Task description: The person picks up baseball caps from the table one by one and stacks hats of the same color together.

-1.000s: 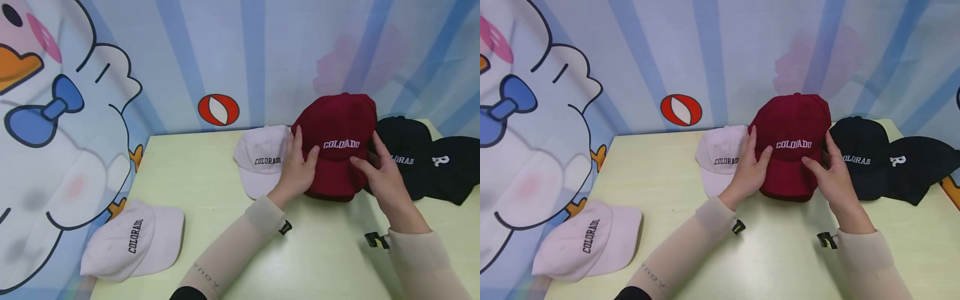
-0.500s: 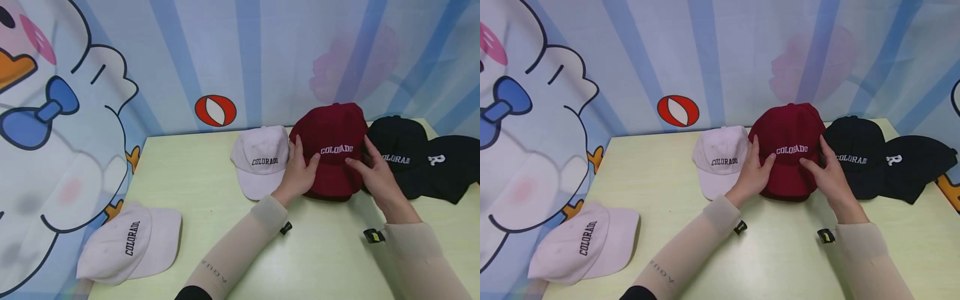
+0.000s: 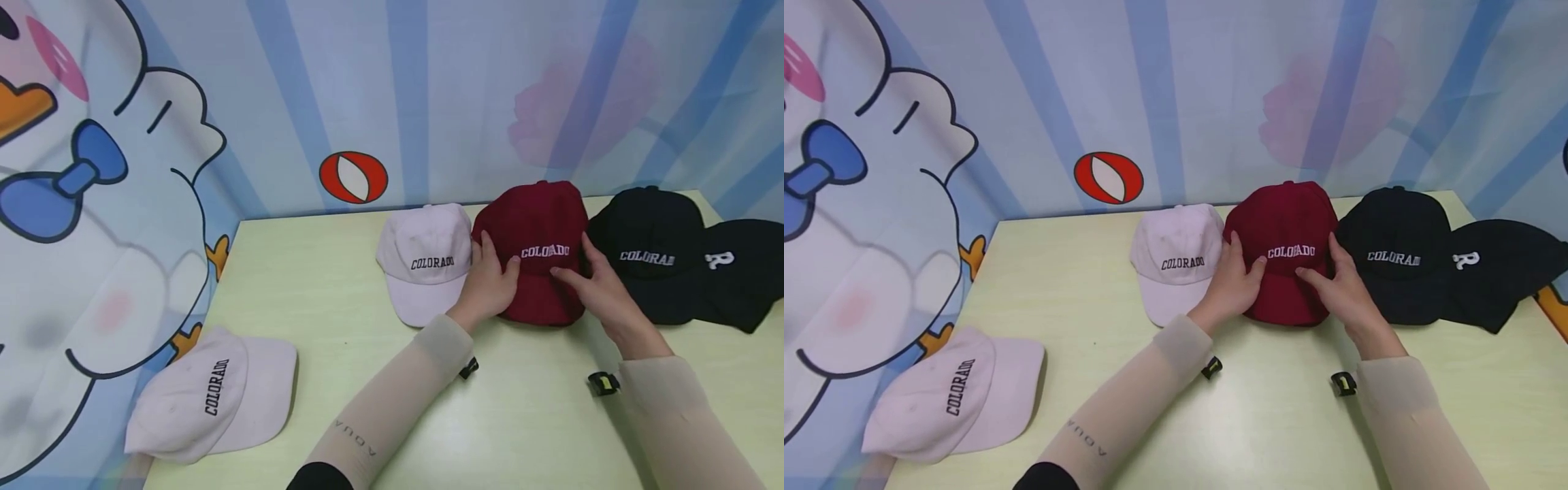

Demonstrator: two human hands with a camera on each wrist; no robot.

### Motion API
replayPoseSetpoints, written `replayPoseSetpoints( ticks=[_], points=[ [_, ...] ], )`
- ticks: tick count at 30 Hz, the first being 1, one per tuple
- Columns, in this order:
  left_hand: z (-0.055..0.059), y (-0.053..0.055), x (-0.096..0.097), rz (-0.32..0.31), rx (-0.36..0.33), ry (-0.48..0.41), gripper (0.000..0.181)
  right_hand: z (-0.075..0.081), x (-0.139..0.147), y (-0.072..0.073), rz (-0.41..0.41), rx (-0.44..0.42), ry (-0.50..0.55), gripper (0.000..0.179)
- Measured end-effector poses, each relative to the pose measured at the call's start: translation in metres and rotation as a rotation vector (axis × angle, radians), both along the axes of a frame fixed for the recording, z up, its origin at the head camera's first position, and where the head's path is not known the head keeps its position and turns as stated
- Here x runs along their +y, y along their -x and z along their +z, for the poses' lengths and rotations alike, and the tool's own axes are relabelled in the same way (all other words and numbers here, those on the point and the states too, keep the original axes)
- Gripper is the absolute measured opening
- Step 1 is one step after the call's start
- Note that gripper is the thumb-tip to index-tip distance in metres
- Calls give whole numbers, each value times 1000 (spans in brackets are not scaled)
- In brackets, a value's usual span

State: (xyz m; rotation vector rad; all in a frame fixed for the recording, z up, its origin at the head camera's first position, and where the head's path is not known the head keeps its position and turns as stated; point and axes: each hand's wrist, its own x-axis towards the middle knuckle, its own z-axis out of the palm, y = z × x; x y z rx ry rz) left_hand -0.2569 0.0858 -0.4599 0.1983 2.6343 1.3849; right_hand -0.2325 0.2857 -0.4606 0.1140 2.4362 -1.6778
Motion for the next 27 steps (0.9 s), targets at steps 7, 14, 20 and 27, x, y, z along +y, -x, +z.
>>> replayPoseSetpoints(
  ticks=[7, 14, 20, 27],
  points=[
    [-8, 4, 4, 10, -74, 62, 76, -8, 1, 2, 36, -54, -71, 93],
    [-10, 3, 5, 27, -88, 53, 77, -7, -1, -1, 44, -64, -112, 95],
    [-5, -6, 1, 22, -90, -11, 77, -4, 0, -8, 6, -33, -98, 96],
    [2, -24, -12, -49, -79, -46, 77, 1, 1, -18, -24, 13, -69, 92]
  ],
)
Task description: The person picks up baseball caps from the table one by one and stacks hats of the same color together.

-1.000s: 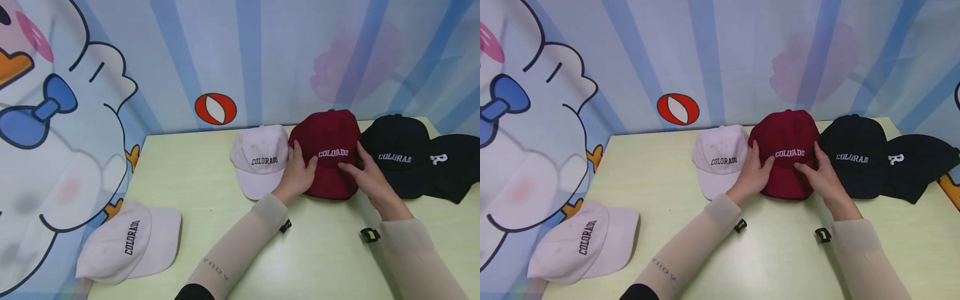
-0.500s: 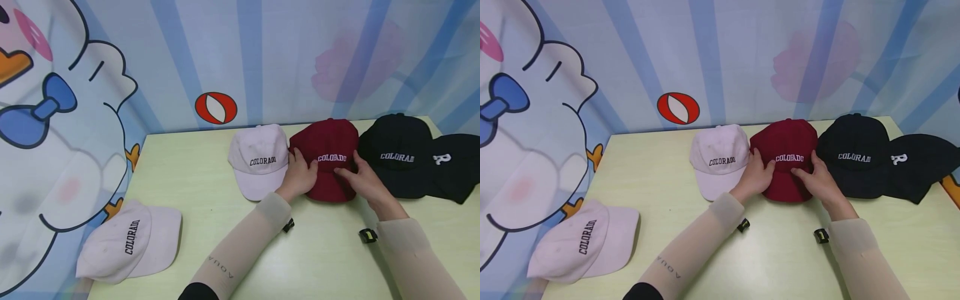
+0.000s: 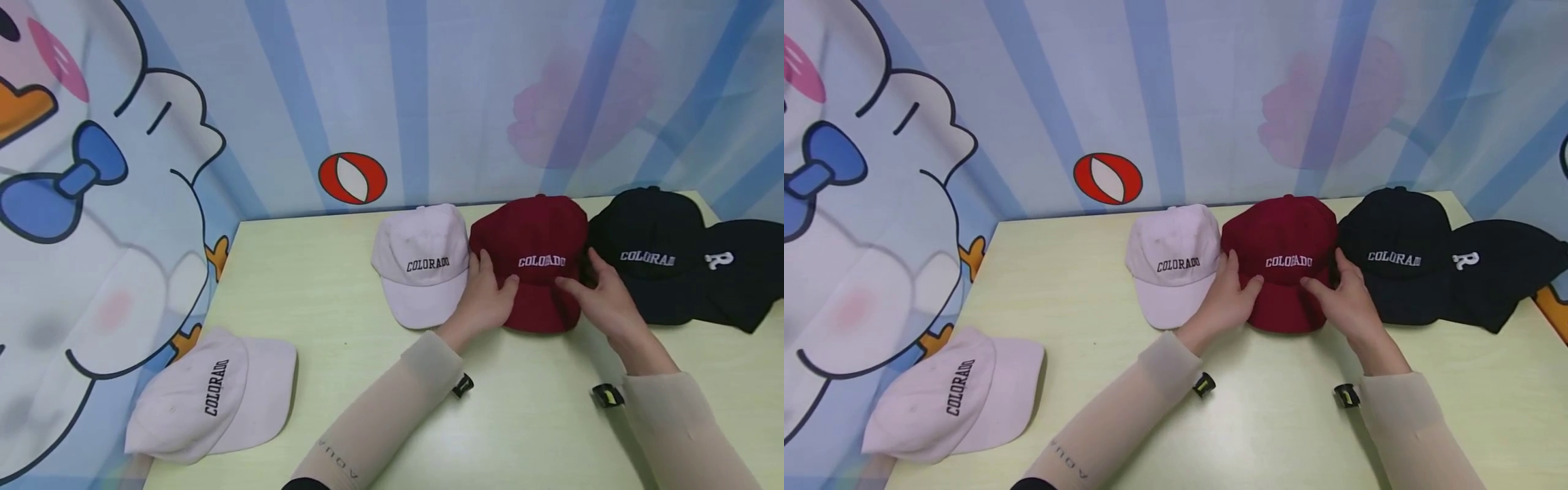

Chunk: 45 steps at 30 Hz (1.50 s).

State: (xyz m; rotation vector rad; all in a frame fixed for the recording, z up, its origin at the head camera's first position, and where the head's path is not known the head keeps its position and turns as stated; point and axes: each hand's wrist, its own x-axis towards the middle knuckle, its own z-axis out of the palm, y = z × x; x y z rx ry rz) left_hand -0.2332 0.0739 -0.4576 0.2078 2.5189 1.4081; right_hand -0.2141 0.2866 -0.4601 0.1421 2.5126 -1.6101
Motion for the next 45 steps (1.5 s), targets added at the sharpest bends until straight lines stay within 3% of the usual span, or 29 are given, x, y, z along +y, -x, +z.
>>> replayPoseSetpoints(
  ticks=[7, 16, 23, 30, 36, 39, 45],
  points=[
    [5, -22, -34, -60, 24, -1, 76, 10, -8, -15, -27, 7, 16, 85],
    [2, -49, -98, -4, 84, -12, 77, 21, -39, -36, 7, 56, 32, 79],
    [5, -70, -142, 80, 118, -6, 75, 17, -85, -47, 54, 110, 123, 71],
    [1, -88, -181, 162, 123, 15, 73, 5, -135, -53, 108, 147, 228, 58],
    [3, -102, -217, 229, 128, 35, 74, -7, -177, -59, 227, 89, 354, 55],
    [10, -111, -236, 278, 156, 70, 75, -8, -199, -62, 307, 47, 398, 56],
    [27, -132, -273, 421, 200, 161, 76, -7, -242, -64, 408, -70, 386, 59]
  ],
)
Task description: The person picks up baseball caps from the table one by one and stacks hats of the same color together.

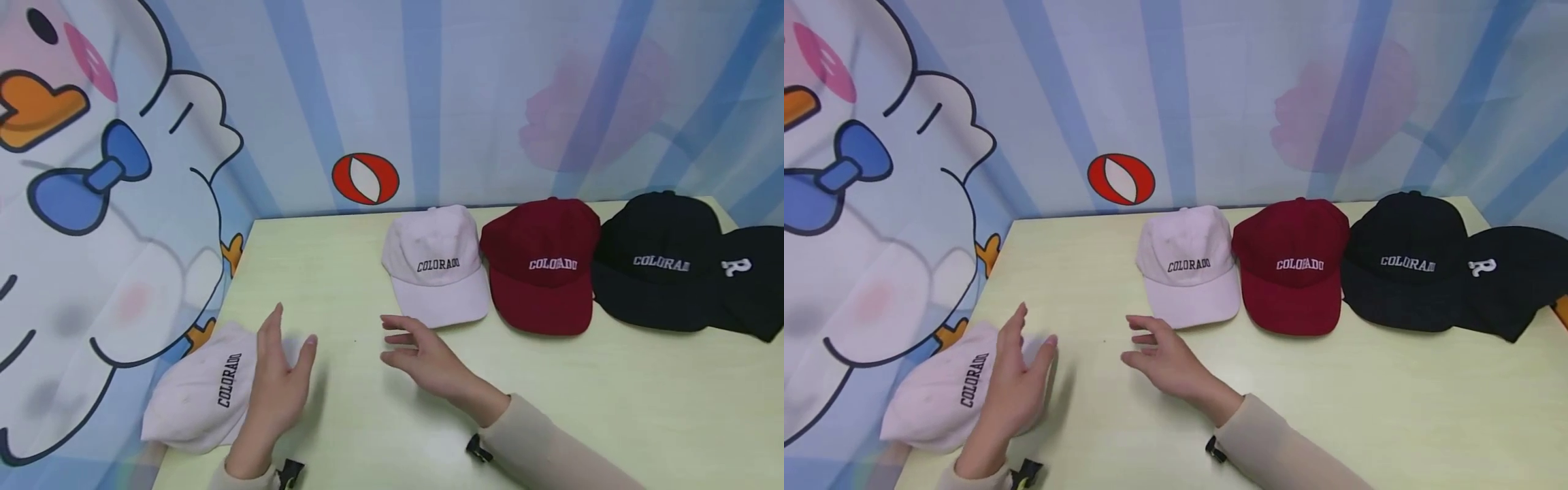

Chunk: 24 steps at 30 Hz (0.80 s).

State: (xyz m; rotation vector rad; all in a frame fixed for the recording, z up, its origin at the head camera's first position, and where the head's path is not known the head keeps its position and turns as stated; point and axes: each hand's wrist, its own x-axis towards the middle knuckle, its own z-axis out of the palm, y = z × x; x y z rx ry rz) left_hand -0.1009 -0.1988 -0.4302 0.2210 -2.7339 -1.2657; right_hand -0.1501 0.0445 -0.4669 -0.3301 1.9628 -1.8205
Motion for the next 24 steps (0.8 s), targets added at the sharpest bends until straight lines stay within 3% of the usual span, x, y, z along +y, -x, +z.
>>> replayPoseSetpoints(
  ticks=[7, 11, 14, 19, 22, 24],
  points=[
    [9, -22, -53, 272, 12, 101, 77, -1, -44, 1, 81, -87, 4, 62],
    [4, -30, -80, 464, -38, 132, 76, -3, -62, -3, 117, -150, 25, 68],
    [-1, -35, -94, 565, -101, 138, 77, -5, -74, -7, 140, -200, 62, 71],
    [-8, -40, -109, 618, -225, 174, 80, -8, -87, -13, 180, -253, 88, 74],
    [-10, -41, -117, 599, -306, 209, 83, -9, -91, -16, 193, -270, 100, 75],
    [-11, -42, -121, 577, -326, 211, 81, -10, -93, -17, 199, -280, 118, 75]
  ],
)
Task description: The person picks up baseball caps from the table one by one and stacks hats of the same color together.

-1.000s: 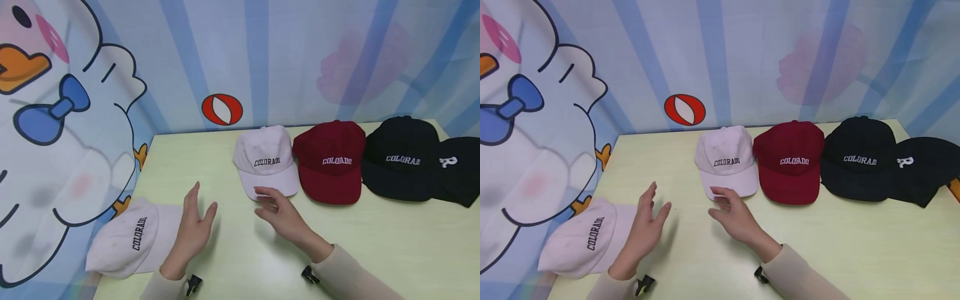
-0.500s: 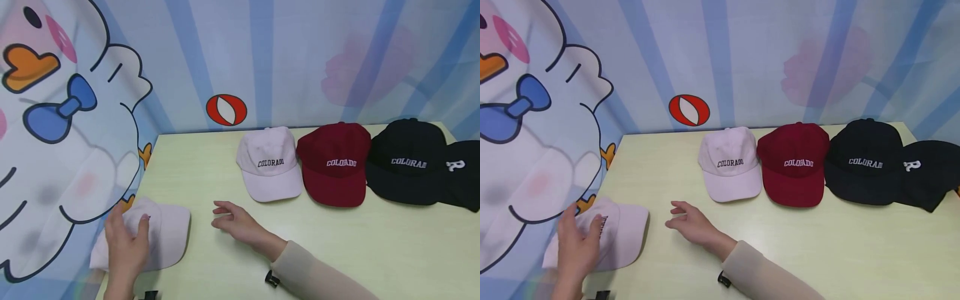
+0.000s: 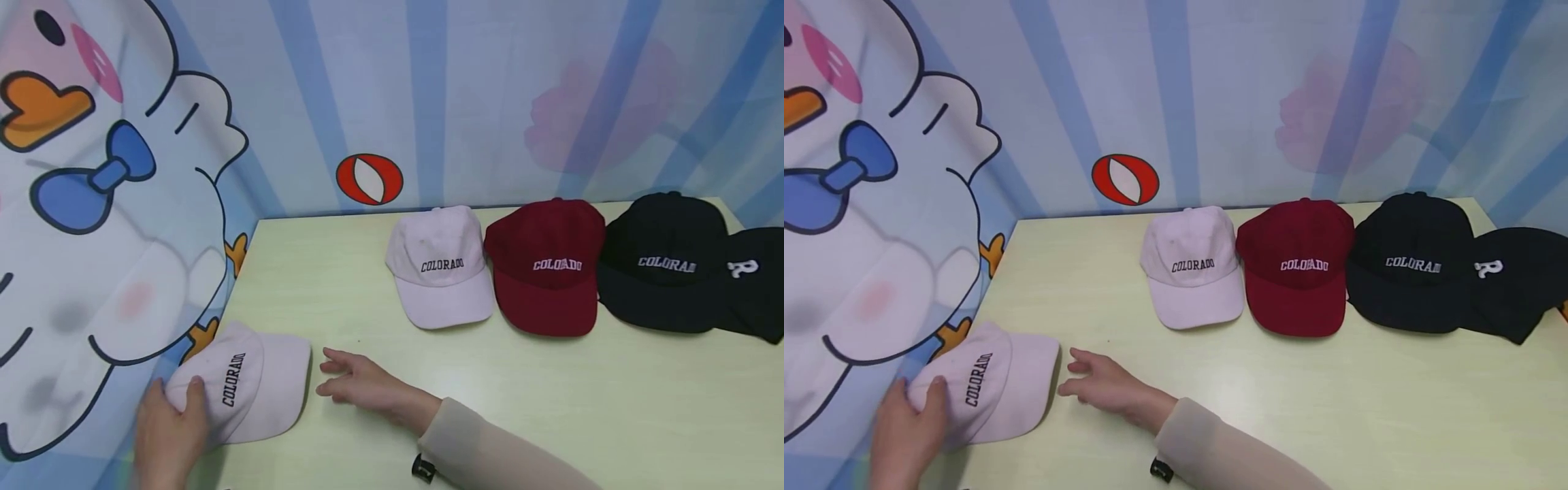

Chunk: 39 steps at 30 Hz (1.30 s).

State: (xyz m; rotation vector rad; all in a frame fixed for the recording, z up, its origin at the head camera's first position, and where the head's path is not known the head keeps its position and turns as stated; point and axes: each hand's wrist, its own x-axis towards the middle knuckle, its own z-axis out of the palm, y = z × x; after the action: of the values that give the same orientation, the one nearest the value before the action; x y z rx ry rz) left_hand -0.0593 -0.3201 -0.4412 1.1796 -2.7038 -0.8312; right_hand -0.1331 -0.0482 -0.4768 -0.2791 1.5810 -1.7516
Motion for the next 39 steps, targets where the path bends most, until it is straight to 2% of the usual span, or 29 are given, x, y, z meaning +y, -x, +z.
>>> replayPoseSetpoints(
  ticks=[2, 6, 9, 14, 20, 24, 26, 31, 35, 39],
  points=[
    [0, 0, -3, -15, 19, -24, 76, 0, -1, -1, 8, -8, 8, 75],
    [4, 4, -1, 13, 102, -112, 66, -1, -1, 0, 25, -21, 31, 75],
    [9, 8, 7, 51, 183, -194, 61, -1, 1, 0, 21, -29, 37, 75],
    [22, 13, 22, 65, 349, -340, 54, -1, 11, 2, -6, -14, 26, 74],
    [41, 20, 43, 3, 530, -536, 51, 2, 28, 8, -1, 81, -7, 61],
    [56, 26, 58, -119, 589, -583, 52, 5, 42, 14, -16, 207, -82, 55],
    [64, 31, 67, -206, 628, -583, 52, 9, 50, 18, -52, 277, -137, 54],
    [82, 48, 85, -452, 658, -558, 51, 24, 71, 29, -175, 404, -233, 54],
    [90, 68, 101, -683, 634, -528, 49, 42, 90, 40, -239, 489, -183, 59],
    [95, 94, 121, -887, 565, -524, 47, 61, 111, 54, -277, 623, -92, 62]
  ],
)
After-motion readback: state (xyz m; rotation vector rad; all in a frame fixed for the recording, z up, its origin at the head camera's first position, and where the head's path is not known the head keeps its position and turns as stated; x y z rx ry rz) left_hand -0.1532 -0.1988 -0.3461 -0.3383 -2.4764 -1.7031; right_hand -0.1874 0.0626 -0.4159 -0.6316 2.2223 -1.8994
